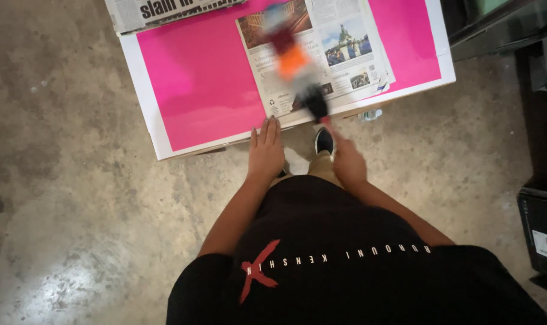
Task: Dusting and flipping through newspapers on a table using a feather duster.
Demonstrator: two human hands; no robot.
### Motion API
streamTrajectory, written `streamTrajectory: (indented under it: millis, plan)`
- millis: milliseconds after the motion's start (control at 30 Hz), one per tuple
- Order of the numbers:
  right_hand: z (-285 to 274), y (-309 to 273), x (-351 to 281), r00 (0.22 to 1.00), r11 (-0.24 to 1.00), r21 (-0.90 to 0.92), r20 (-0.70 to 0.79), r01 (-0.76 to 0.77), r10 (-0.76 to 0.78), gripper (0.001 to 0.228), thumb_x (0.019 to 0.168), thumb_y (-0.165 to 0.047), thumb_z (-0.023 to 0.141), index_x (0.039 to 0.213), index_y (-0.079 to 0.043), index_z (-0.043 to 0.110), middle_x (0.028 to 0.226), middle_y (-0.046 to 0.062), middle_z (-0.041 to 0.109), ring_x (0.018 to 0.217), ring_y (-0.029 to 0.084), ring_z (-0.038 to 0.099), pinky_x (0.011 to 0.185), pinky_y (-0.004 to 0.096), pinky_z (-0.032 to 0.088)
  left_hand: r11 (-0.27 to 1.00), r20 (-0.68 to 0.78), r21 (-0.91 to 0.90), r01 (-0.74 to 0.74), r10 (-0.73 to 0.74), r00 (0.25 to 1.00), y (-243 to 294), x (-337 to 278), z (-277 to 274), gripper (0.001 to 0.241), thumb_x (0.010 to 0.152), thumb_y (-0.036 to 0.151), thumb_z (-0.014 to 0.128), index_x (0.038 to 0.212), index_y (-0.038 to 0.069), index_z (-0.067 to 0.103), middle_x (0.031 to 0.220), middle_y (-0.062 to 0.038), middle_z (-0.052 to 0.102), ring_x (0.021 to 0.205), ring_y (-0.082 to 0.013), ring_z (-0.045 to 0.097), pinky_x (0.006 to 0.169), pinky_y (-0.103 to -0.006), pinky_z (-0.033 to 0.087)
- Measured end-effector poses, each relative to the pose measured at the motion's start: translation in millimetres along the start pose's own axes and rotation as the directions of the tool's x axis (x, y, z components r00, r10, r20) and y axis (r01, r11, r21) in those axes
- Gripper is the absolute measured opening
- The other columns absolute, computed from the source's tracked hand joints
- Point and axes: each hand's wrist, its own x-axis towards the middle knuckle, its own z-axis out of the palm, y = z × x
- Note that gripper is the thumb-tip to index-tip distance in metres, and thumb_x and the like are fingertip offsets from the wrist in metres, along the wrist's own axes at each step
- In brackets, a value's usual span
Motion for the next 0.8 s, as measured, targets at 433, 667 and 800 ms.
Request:
streamTrajectory:
  millis: [433,667,800]
  plan:
    - [-21,-27,16,0.988,0.994,-0.08,-0.132,0.072,-0.082,0.063,0.094,-0.008,0.05,0.153,-0.031,0.048,0.11,0.021,0.065,0.091,0.044,0.065,0.076,0.057,0.051,0.999,0.014,0.043,-0.001,0.001,1.0,-8,-8,3,0.068,0.093,0.017,0.055,0.157,0.003,0.038,0.165,-0.011,0.036,0.155,-0.0258,0.031,0.124,-0.0577,0.022]
    - [16,-31,11,0.89,0.888,0.132,0.063,0.441,-0.452,0.065,0.09,-0.006,0.055,0.153,-0.019,0.049,0.113,0.024,0.067,0.094,0.042,0.067,0.082,0.051,0.054,0.992,0.153,-0.089,0.084,-0.07,0.986,-3,-6,-1,0.066,0.088,0.026,0.064,0.146,0.004,0.044,0.157,-0.014,0.042,0.15,-0.0311,0.032,0.122,-0.0622,0.019]
    - [10,-61,11,0.895,0.891,0.384,0.268,0.242,-0.358,0.062,0.091,-0.004,0.052,0.152,-0.017,0.052,0.108,0.022,0.071,0.095,0.037,0.071,0.087,0.042,0.056,0.777,-0.159,-0.606,0.172,-0.329,0.931,-17,-21,81,0.049,0.098,0.022,0.062,0.14,-0.002,0.053,0.142,-0.025,0.056,0.134,-0.0381,0.05,0.115,-0.0507,0.038]
